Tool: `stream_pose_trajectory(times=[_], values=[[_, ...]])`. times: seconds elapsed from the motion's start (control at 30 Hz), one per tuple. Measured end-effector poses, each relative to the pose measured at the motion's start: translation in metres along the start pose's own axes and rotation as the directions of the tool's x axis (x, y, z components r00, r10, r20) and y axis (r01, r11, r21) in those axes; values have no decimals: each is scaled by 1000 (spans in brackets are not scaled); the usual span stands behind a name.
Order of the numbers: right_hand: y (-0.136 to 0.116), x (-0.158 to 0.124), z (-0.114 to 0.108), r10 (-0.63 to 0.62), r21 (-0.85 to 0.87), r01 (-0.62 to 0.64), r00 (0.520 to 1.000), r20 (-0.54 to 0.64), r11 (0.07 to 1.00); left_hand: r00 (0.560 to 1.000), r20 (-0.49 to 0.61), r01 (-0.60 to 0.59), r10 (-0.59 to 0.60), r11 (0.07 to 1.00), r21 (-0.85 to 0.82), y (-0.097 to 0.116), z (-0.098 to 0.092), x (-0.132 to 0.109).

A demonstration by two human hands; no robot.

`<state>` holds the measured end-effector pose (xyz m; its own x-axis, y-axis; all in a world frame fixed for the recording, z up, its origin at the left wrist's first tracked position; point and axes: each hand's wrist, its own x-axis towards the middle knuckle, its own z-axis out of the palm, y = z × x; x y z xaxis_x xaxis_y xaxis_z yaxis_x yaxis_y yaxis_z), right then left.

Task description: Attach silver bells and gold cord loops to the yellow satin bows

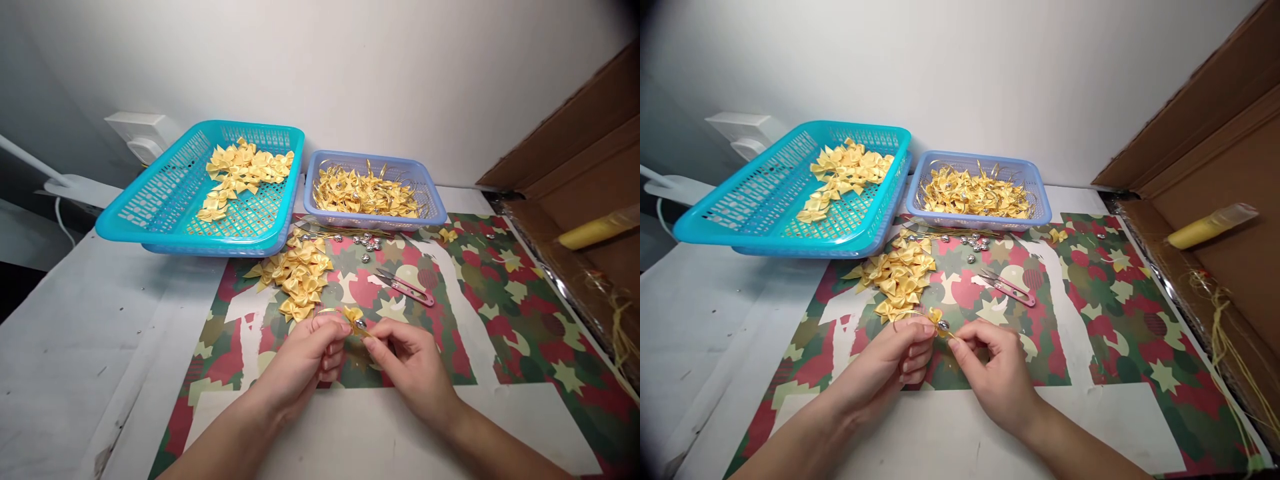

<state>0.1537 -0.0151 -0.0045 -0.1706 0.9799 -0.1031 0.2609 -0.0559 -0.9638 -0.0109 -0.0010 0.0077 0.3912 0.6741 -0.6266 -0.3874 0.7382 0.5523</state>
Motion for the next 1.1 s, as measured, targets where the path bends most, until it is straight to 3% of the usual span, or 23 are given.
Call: stream_pose_trajectory(times=[0.63,1.1], values=[[2,1,0,-7,25,6,1000,30,1000,1000,-10,-27,26,999,-43,-2,-1,1],[5,2,-1,15,116,-22,998,65,993,1000,-5,-31,31,999,33,-2,1,1]])
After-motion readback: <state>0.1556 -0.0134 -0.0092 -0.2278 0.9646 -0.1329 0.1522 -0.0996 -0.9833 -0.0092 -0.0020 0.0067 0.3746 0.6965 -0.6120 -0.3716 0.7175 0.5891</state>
